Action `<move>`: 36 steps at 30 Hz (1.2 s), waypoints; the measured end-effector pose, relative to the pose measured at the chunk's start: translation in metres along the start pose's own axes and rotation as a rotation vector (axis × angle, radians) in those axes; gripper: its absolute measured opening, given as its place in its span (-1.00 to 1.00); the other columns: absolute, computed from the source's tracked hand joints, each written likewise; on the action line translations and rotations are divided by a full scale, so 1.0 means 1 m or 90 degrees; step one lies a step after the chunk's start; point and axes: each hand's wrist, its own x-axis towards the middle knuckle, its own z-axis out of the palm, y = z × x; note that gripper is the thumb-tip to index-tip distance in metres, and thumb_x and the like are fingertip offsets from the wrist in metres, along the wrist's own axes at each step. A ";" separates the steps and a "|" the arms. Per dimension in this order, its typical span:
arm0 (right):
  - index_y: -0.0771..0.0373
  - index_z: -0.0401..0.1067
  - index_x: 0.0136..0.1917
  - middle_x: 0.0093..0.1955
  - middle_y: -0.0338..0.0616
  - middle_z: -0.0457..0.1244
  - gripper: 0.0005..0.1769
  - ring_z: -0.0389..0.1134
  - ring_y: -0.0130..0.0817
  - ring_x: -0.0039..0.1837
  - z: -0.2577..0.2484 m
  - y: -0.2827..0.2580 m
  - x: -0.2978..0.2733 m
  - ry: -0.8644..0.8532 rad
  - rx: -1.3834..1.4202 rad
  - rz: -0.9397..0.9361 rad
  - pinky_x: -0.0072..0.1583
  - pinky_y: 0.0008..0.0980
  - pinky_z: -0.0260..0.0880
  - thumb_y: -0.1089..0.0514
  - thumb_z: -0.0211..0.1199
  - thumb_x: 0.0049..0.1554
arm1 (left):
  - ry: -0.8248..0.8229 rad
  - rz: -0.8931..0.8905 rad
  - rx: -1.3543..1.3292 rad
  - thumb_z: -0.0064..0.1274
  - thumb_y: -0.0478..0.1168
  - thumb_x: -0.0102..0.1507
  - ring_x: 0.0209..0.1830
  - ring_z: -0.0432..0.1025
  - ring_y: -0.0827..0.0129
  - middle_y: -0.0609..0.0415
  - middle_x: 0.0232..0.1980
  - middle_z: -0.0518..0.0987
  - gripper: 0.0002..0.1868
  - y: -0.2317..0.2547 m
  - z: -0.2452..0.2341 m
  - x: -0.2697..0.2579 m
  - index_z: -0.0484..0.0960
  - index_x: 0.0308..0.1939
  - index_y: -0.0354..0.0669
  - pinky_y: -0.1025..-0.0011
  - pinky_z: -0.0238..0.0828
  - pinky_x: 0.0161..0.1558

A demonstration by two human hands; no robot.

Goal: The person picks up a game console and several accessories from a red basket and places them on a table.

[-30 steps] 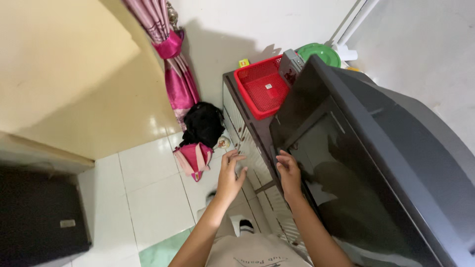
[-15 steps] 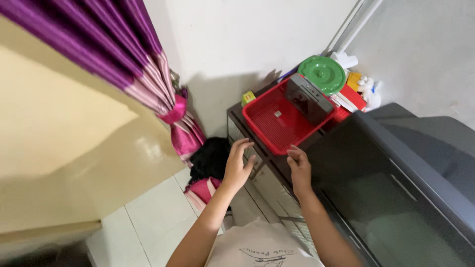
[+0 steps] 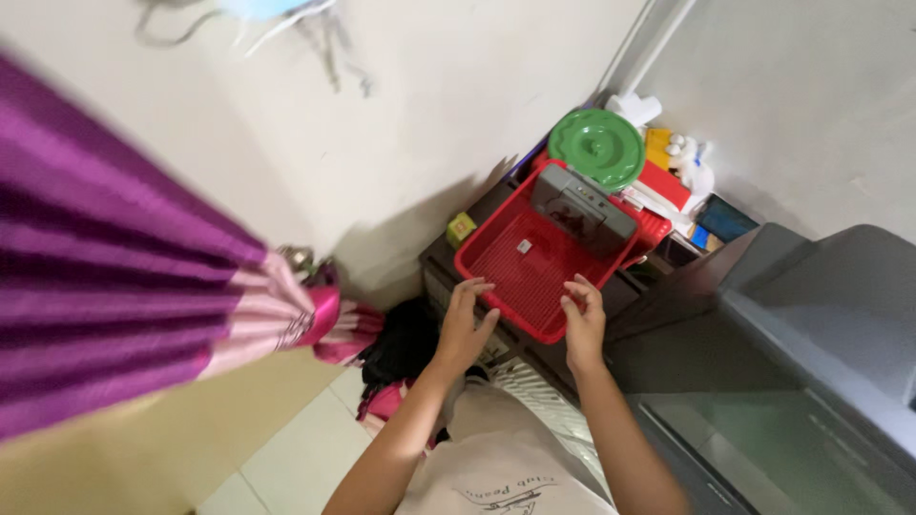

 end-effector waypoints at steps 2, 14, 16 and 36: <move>0.23 0.41 0.18 0.53 -0.07 0.12 -0.72 0.20 -0.26 0.45 -0.001 0.008 0.013 0.031 -0.027 -0.028 0.39 -0.30 0.24 0.33 0.19 0.19 | -0.041 -0.011 0.009 0.12 -0.27 0.29 0.41 0.27 -0.07 -0.17 0.38 0.33 -0.56 -0.008 0.008 0.026 0.44 0.24 -0.18 0.13 0.22 0.36; 0.16 0.19 0.40 0.54 -0.09 0.07 -0.49 0.09 -0.19 0.55 0.009 0.043 0.091 0.232 -0.036 0.113 0.47 -0.23 0.11 0.31 0.16 0.21 | -0.117 -0.064 -0.055 0.13 -0.29 0.24 0.32 0.34 0.01 -0.13 0.32 0.37 -0.56 -0.070 0.081 0.143 0.46 0.21 -0.16 0.17 0.31 0.29; 0.16 0.18 0.43 0.52 -0.07 0.09 -0.47 0.08 -0.19 0.55 0.003 0.046 0.099 0.268 -0.037 0.136 0.48 -0.23 0.09 0.30 0.16 0.21 | -0.090 -0.014 -0.077 0.15 -0.32 0.20 0.31 0.36 0.01 -0.14 0.29 0.39 -0.54 -0.084 0.095 0.156 0.46 0.18 -0.20 0.19 0.33 0.34; 0.08 -0.17 0.66 0.61 -0.02 -0.01 -0.13 0.03 -0.11 0.60 0.012 0.095 0.188 0.465 0.002 0.279 0.53 -0.18 0.02 0.35 0.10 0.18 | -0.144 -0.022 0.032 0.17 -0.26 0.21 0.51 0.08 -0.19 -0.37 0.51 0.19 -0.13 -0.259 0.189 0.296 0.09 0.51 -0.41 0.04 -0.04 0.49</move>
